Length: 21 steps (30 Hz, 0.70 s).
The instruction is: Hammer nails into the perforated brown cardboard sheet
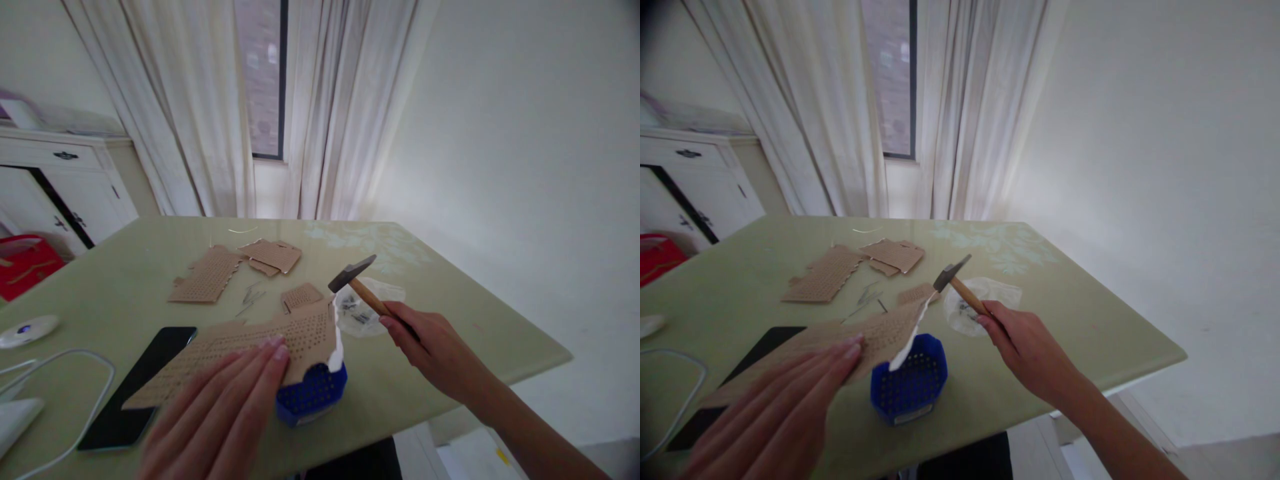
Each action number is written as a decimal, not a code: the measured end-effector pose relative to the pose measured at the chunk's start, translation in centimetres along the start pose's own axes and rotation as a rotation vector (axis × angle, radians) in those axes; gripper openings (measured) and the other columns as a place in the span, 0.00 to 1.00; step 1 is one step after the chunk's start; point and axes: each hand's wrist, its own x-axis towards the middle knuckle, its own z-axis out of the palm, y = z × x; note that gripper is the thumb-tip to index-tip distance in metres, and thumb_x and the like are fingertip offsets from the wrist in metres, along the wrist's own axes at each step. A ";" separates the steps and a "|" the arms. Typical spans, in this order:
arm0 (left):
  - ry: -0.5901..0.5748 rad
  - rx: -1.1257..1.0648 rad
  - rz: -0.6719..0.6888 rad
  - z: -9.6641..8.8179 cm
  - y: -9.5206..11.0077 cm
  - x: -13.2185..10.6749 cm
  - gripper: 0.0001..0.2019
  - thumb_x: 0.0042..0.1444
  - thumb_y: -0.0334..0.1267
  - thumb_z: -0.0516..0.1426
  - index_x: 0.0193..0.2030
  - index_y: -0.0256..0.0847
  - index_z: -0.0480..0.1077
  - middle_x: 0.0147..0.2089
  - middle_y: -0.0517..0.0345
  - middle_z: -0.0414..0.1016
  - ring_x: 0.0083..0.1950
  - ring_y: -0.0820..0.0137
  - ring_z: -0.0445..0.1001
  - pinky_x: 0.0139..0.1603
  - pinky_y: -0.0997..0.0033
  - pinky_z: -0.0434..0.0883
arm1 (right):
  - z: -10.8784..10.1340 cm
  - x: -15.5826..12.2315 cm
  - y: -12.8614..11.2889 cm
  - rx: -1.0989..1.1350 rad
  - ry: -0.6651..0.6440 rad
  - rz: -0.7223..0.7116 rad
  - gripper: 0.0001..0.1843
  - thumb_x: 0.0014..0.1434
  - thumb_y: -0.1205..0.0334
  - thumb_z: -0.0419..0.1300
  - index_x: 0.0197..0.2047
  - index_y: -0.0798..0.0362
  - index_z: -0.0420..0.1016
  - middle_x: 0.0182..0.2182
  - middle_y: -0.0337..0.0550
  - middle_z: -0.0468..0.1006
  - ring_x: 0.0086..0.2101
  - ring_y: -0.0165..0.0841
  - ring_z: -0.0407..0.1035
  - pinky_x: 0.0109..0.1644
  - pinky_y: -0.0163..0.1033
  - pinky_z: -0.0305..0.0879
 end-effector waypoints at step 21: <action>-0.157 0.082 0.082 6.5 4.4 -4.3 0.21 0.74 0.29 0.47 0.60 0.37 0.80 0.61 0.54 0.84 0.63 0.65 0.77 0.84 0.58 0.45 | 4.0 1.3 0.2 0.122 -0.155 0.070 0.13 0.78 0.56 0.49 0.46 0.50 0.72 0.32 0.43 0.80 0.32 0.40 0.76 0.39 0.42 0.64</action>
